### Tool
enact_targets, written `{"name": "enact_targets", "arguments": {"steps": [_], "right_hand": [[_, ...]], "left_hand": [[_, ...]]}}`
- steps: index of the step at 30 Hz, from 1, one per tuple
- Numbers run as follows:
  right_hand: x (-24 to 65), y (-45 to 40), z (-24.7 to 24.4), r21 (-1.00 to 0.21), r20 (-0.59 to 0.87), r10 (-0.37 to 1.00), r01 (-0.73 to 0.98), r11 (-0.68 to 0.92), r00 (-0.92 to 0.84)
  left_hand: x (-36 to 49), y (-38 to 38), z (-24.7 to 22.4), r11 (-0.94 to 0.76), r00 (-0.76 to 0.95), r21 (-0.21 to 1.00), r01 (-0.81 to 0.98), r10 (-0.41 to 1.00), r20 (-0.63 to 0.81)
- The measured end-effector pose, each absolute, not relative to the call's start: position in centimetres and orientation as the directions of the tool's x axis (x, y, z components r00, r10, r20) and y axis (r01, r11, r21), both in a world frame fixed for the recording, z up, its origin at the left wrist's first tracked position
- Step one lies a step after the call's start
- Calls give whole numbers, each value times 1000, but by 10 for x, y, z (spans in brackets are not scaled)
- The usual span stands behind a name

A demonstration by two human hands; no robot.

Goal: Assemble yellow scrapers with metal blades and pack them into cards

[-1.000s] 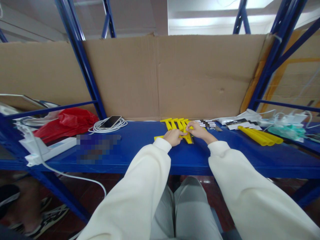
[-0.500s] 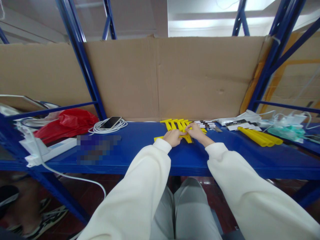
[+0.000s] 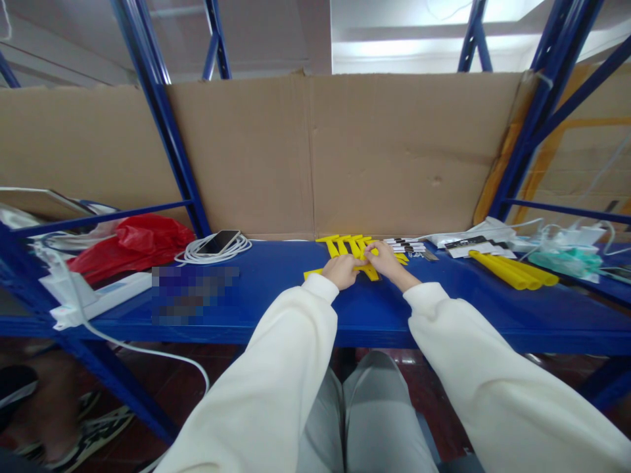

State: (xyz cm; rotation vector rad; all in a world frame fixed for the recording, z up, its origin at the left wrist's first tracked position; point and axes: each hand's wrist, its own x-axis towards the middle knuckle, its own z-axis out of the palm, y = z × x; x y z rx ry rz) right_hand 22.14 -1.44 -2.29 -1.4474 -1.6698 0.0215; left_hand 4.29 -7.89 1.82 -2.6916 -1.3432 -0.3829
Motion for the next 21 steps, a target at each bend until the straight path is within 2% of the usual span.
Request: {"name": "enact_targets", "arguments": {"steps": [4,9,16,21], "right_hand": [[223,-18,-19,-469,578,815,830,303,29],[225,-22,-14,-444,539,842,846,295,-11],[235,-19,-14,-370,554,824,851,373,-120],[238,-20,-12,-333,540,827,863,379,-155]], "left_hand": [[43,-78,18,-604,578,17,797,770,271],[42,-79,18,-604,584,-6,797,769,260],[42,-82,20,-613,612,-79,786,753,242],[41,-82,20,-624,624,-87,776,741,246]]}}
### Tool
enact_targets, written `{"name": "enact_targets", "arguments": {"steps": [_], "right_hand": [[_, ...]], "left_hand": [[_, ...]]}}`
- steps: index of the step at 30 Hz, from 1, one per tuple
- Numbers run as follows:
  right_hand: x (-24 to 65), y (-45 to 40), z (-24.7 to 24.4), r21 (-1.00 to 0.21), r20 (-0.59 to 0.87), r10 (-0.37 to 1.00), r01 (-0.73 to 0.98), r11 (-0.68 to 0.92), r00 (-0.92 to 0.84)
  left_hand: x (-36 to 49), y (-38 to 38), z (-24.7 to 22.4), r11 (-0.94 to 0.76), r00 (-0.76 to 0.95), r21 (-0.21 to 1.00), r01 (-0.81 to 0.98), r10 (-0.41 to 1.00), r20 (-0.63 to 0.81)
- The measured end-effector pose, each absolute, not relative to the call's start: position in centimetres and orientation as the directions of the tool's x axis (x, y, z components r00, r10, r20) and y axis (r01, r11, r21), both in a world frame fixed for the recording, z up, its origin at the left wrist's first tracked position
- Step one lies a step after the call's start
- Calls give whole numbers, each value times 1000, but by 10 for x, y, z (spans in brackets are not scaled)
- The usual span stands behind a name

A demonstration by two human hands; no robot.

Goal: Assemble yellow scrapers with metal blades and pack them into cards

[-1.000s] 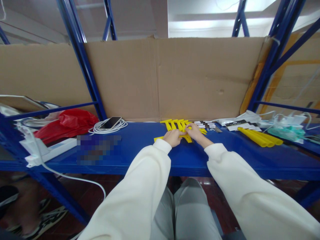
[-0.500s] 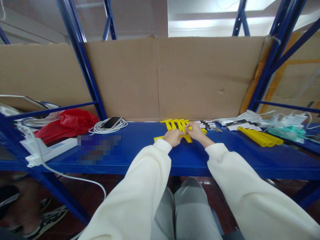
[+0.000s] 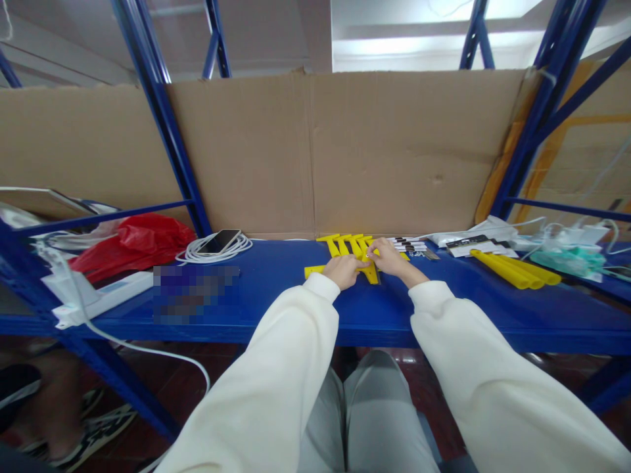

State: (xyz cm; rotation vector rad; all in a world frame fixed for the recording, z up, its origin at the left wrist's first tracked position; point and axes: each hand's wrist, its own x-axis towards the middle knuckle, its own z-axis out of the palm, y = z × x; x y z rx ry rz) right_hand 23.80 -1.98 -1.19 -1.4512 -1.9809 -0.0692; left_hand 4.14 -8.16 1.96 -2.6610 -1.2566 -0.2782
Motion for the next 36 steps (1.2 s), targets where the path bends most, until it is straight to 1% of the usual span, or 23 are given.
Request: {"name": "enact_targets", "arguments": {"steps": [5,13,24,30,34,36], "right_hand": [[240,-21,-12,-314,563,803,848,426,-195],[237,-31,-4,-332,532,828,855,398,-179],[239,-14,-9,-444,556,829,820,361,-64],[226,-27,-4,-526,503,863,806,270,39],[221,-32,-3,-588,480,875,765,263,68],[221,-31,-4,-586,481,874,766,265,66]], "left_hand": [[41,-81,19,-628,624,-77,775,739,253],[42,-80,19,-629,628,-89,773,736,252],[42,-82,20,-626,626,-92,774,738,252],[43,-82,19,-614,615,-96,783,745,257],[43,-81,19,-612,614,-97,785,748,251],[43,-81,20,-610,613,-100,786,749,251]]}}
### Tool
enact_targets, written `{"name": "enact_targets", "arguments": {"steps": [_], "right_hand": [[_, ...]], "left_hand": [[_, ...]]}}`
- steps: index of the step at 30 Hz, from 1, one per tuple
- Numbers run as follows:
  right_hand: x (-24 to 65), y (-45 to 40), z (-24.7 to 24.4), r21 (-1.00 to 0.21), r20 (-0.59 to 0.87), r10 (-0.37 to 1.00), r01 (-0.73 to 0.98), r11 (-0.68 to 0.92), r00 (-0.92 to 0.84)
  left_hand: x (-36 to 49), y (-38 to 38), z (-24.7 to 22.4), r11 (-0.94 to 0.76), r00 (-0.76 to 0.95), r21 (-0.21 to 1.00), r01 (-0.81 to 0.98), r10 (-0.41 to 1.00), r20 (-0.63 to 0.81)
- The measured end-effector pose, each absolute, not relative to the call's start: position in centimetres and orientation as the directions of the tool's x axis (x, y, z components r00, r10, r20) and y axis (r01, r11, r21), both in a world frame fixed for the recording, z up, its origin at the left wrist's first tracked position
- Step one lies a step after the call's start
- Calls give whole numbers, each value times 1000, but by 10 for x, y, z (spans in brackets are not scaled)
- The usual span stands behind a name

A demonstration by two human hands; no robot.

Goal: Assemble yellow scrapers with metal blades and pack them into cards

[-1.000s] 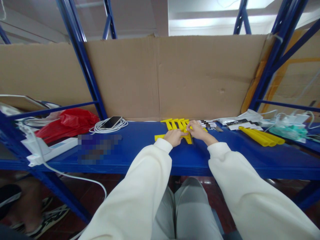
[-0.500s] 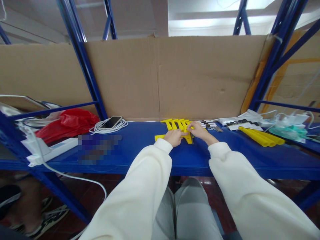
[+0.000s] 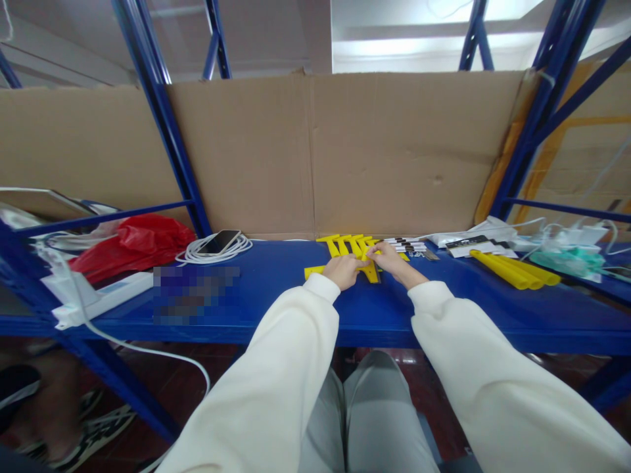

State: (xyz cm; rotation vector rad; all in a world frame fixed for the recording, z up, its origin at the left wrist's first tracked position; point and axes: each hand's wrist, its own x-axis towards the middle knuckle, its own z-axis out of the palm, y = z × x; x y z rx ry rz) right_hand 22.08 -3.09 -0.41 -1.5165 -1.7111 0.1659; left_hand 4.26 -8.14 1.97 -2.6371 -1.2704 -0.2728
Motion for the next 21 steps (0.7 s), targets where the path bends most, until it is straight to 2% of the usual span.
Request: {"name": "enact_targets", "arguments": {"steps": [6,12,18,21], "right_hand": [[226,-27,-6,-481,475,878,853,202,60],[229,-36,-3,-372,504,863,891,258,-39],[226,-45,3,-316,492,867,910,269,-85],[225,-44,3,-326,492,867,908,263,-74]], "left_hand": [[43,-82,19,-615,619,-105,781,743,253],[43,-80,18,-636,641,-113,763,724,255],[43,-81,18,-638,643,-116,762,722,256],[42,-81,19,-640,646,-117,760,721,252]]}}
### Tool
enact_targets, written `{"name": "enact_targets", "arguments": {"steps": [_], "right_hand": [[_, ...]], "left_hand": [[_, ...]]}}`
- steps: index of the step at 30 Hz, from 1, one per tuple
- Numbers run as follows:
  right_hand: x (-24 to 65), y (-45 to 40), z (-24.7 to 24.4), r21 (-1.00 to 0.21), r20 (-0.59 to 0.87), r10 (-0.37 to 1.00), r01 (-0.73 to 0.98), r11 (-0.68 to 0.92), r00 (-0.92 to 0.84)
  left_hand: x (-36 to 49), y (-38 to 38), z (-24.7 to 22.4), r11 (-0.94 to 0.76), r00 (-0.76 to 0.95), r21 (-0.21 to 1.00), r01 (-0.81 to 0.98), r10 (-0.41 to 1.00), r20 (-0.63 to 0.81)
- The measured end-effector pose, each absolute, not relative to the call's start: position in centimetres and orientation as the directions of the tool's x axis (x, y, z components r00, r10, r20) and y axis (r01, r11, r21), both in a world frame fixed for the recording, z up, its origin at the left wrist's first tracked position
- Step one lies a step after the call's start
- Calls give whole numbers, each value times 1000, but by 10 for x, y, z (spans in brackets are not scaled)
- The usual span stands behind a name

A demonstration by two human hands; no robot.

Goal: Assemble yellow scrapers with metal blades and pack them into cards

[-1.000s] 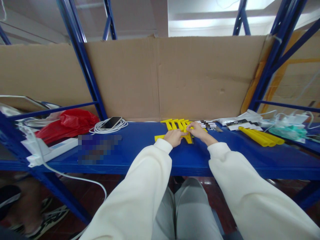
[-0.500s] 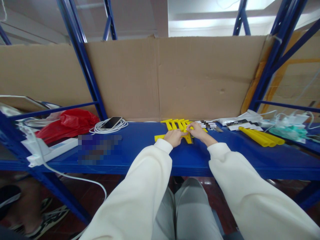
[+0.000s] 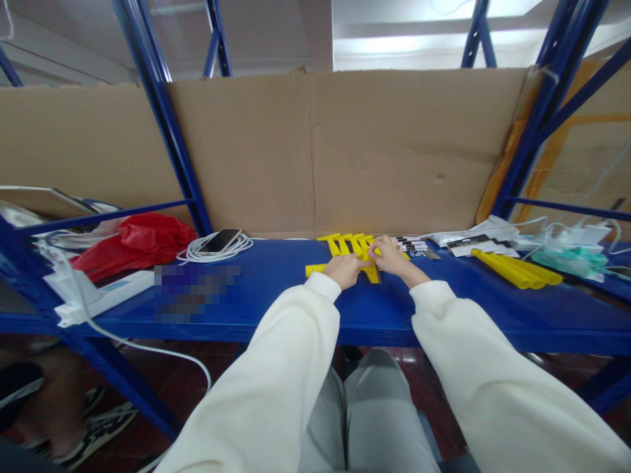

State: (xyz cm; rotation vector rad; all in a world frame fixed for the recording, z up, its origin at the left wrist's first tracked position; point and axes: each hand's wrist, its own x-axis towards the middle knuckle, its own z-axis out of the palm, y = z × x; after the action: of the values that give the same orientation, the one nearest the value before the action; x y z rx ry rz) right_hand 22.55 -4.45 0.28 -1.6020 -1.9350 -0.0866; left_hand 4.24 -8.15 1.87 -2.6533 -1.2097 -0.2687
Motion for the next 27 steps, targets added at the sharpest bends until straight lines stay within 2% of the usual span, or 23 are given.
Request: {"name": "enact_targets", "arguments": {"steps": [3,8,11,14,19,23,27], "right_hand": [[227,-37,0,-396,486,872,878,269,-48],[232,-23,-6,-583,537,840,753,305,76],[232,-21,-6,-704,562,806,619,348,186],[229,-25,-3,-826,496,835,425,370,238],[222,-38,5,-947,278,955,195,256,100],[217,-53,11,-970,178,976,142,195,-124],[213,-62,13,-977,129,978,151,154,-162]], "left_hand": [[42,-82,19,-647,651,-111,754,715,254],[43,-83,19,-652,640,-62,756,714,284],[44,-82,18,-633,598,3,774,732,327],[44,-77,17,-604,537,78,793,755,376],[42,-68,15,-555,441,167,815,781,443],[42,-68,14,-555,431,183,812,780,453],[43,-70,13,-515,413,154,843,803,430]]}}
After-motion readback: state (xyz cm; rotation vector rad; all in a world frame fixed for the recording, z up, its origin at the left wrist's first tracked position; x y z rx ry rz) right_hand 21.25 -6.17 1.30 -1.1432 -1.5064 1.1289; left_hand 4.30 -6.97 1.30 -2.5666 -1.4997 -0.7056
